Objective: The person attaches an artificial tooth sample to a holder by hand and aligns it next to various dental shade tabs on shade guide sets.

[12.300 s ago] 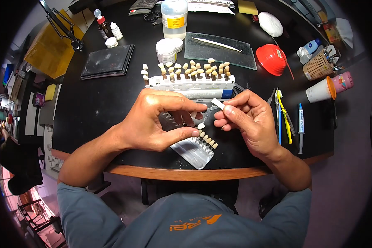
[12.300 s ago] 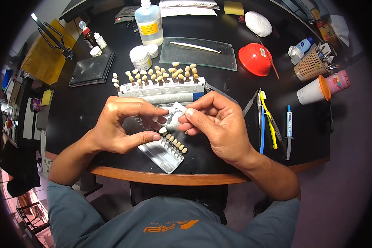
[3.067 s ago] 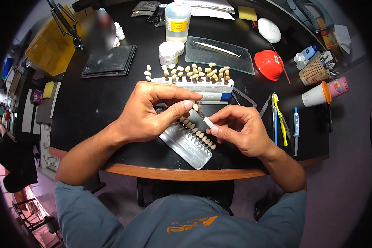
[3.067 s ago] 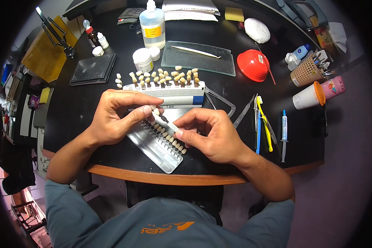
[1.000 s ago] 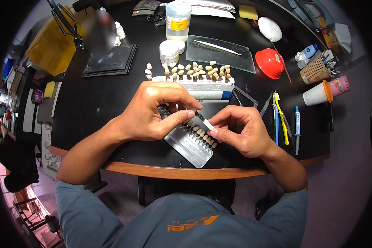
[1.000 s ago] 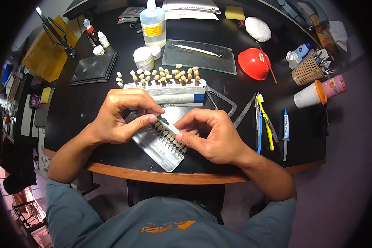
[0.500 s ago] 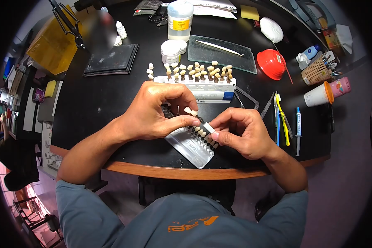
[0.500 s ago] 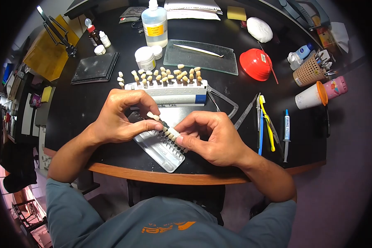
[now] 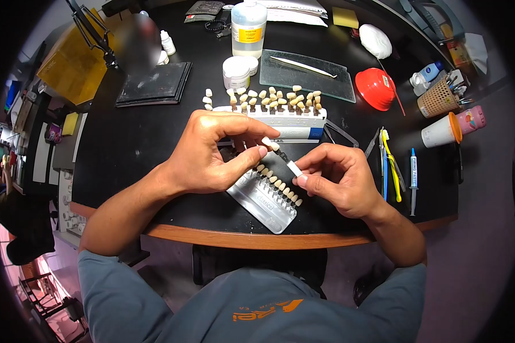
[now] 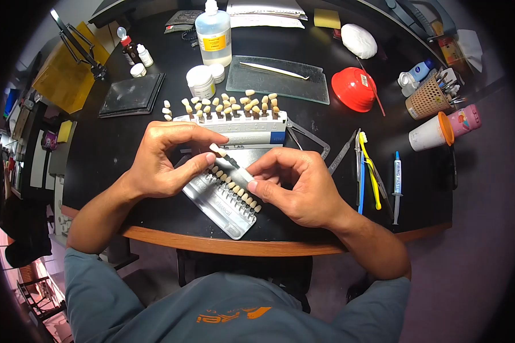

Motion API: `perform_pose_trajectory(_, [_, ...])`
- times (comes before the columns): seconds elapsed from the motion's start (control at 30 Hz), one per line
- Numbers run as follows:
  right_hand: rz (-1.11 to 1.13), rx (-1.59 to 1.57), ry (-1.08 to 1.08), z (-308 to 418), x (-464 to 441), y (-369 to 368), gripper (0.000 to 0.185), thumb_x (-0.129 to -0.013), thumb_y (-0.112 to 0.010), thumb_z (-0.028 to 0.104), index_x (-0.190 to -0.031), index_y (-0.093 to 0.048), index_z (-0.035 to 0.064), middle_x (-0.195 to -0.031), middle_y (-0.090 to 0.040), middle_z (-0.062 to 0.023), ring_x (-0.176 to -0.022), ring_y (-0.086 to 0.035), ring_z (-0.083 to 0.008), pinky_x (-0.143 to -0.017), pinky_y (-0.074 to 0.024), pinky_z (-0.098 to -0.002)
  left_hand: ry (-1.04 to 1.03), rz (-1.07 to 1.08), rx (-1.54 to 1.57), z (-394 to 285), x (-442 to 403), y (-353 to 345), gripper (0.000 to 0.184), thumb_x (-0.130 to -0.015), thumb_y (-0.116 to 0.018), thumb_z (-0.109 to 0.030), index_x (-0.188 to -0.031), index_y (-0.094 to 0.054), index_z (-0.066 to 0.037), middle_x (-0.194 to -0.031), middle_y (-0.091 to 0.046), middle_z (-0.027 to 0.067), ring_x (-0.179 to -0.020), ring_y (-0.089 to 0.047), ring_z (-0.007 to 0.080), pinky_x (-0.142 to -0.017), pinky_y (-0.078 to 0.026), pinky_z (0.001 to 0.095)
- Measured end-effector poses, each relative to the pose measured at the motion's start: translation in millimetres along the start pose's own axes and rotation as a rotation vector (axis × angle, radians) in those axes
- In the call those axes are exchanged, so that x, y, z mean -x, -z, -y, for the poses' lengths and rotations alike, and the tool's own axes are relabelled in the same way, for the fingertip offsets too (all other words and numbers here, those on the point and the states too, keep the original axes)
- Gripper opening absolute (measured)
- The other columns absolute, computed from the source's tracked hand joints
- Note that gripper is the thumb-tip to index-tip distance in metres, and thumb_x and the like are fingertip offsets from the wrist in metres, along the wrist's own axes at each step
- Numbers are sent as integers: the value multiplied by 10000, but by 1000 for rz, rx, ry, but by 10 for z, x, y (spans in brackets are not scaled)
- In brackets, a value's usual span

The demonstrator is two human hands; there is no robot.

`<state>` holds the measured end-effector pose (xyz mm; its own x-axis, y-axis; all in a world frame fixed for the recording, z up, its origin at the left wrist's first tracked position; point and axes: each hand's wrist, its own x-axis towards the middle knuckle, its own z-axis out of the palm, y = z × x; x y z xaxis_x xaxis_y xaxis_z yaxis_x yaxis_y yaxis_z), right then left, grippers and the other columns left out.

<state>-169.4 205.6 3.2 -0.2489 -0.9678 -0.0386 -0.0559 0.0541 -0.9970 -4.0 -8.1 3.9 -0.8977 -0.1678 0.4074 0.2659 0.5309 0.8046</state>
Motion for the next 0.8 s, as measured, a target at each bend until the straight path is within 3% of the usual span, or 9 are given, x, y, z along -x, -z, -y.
perform_pose_trajectory(0.27, [22,-54,-41,3,9,-10,149,-920,-735,13,-1051,-707,-53,-913,-719,-50,-832,-663,-62,-752,-547,-217,49,-48,-4,-13,22,-5,145,-806,-833,-29,-929,-782,26,-844,-771,135,-712,-720,123,-677,-558,248])
perform_pose_trajectory(0.57, [30,-82,-69,37,2,11,156,-922,-734,10,-1061,-703,-54,-910,-721,-60,-839,-674,-75,-751,-552,-222,6,-33,42,-38,7,3,283,-793,-843,-21,-1063,-764,13,-882,-764,121,-716,-708,119,-667,-545,252])
perform_pose_trajectory(0.8, [29,-85,-70,28,3,13,161,-920,-738,13,-1062,-702,-54,-903,-721,-60,-818,-669,-73,-740,-547,-220,8,-31,55,16,23,5,232,-828,-800,-10,-1057,-766,15,-891,-763,131,-721,-706,123,-677,-544,248])
